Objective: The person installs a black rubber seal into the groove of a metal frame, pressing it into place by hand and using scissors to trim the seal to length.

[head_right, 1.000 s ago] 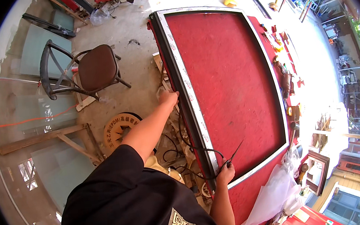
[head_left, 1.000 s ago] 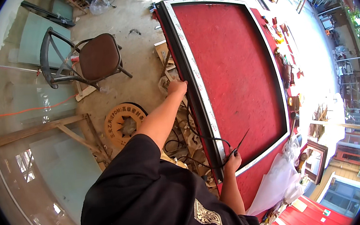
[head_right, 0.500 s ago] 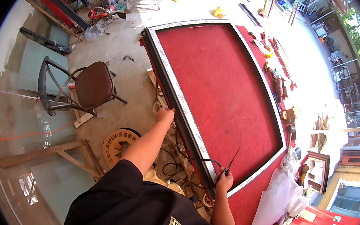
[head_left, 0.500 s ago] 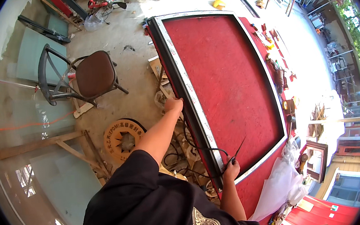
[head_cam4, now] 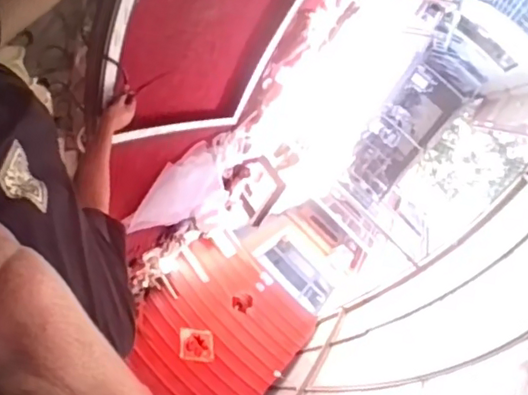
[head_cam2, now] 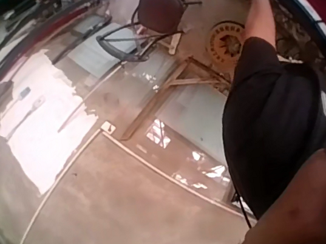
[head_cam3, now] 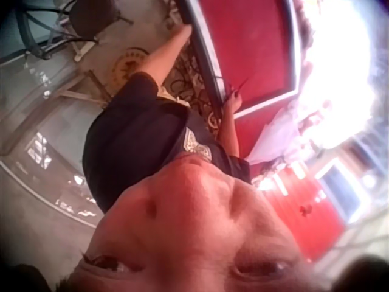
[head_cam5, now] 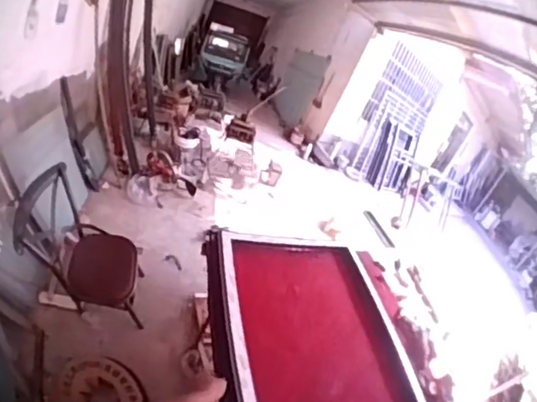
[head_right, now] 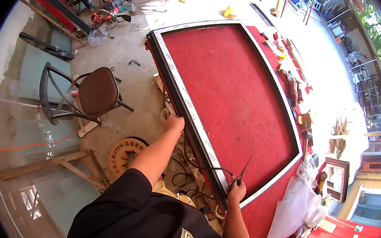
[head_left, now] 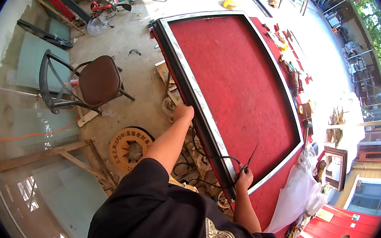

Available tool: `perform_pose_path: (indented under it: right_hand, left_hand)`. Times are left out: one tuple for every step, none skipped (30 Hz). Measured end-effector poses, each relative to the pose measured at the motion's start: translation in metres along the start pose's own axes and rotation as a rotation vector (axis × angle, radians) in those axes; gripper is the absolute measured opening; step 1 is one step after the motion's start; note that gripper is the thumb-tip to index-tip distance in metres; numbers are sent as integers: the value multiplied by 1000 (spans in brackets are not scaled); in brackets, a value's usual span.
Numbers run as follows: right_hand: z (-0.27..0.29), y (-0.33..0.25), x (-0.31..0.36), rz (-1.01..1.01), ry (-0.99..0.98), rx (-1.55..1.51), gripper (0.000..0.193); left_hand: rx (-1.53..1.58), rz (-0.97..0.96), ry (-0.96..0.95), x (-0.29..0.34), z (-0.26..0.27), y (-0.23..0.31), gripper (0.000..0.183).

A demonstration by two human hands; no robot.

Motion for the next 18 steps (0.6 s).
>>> perform_pose_path:
  right_hand:
    - [1, 4, -1, 34, 15, -6, 41]
    - [1, 2, -1, 38, 15, -8, 41]
    - [1, 1, 1, 25, 8, 5, 47]
    - [1, 2, 3, 11, 1, 18, 53]
    - [4, -4, 6, 9, 3, 18, 53]
    - [7, -16, 13, 32, -1, 39, 53]
    - [8, -24, 18, 53, -7, 61, 52]
    - [7, -21, 17, 49, -9, 66, 52]
    - [5, -16, 13, 26, -21, 22, 52]
    - [3, -11, 10, 1, -33, -20, 52]
    - [2, -4, 6, 11, -17, 8, 52]
    - [5, -2, 8, -26, -28, -5, 53]
    - [6, 6, 2, 11, 14, 27, 53]
    - [5, 14, -3, 56, 47, 57, 54]
    - [4, 0, 3, 24, 3, 52, 55]
    - [2, -14, 10, -10, -40, 47, 56]
    - [2, -13, 6, 15, -29, 61, 57]
    - [-2, -12, 3, 49, -16, 63, 57]
  left_hand:
    - [-63, 17, 29, 6, 1, 5, 35]
    - [-60, 15, 31, 6, 0, 1, 35]
    - [-20, -15, 75, 8, 0, -4, 34]
    - [18, -46, 117, 9, -1, -9, 33]
    - [17, -47, 115, 7, -1, -13, 33]
    - [110, 20, -12, 4, -1, -22, 34]
    - [202, 89, -140, 3, -5, -31, 36]
    - [199, 95, -141, 1, -6, -36, 36]
    - [189, 48, -105, -3, -6, -38, 36]
    - [177, 3, -70, -7, -6, -41, 37]
    - [162, 13, -85, -2, -9, -35, 37]
    - [49, -30, 1, 10, -8, -19, 36]
    - [-58, -77, 87, 20, -8, -6, 35]
    - [-68, -68, 76, 22, -11, -6, 35]
    - [-36, -84, 101, 14, -10, -14, 31]
    - [-6, -101, 126, 6, -8, -23, 28]
    - [-12, -94, 119, -3, -11, -30, 28]
    - [141, -43, 47, -13, -12, -40, 27]
Point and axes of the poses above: each hand's wrist, its own x-axis away from the middle knuckle, its own z-axis out of the back of the hand, y = z × x, the point moved 3 cm from there along -x, towards the middle knuckle, and after that the axes turned 3 degrees about y, right-handed, at the moved point
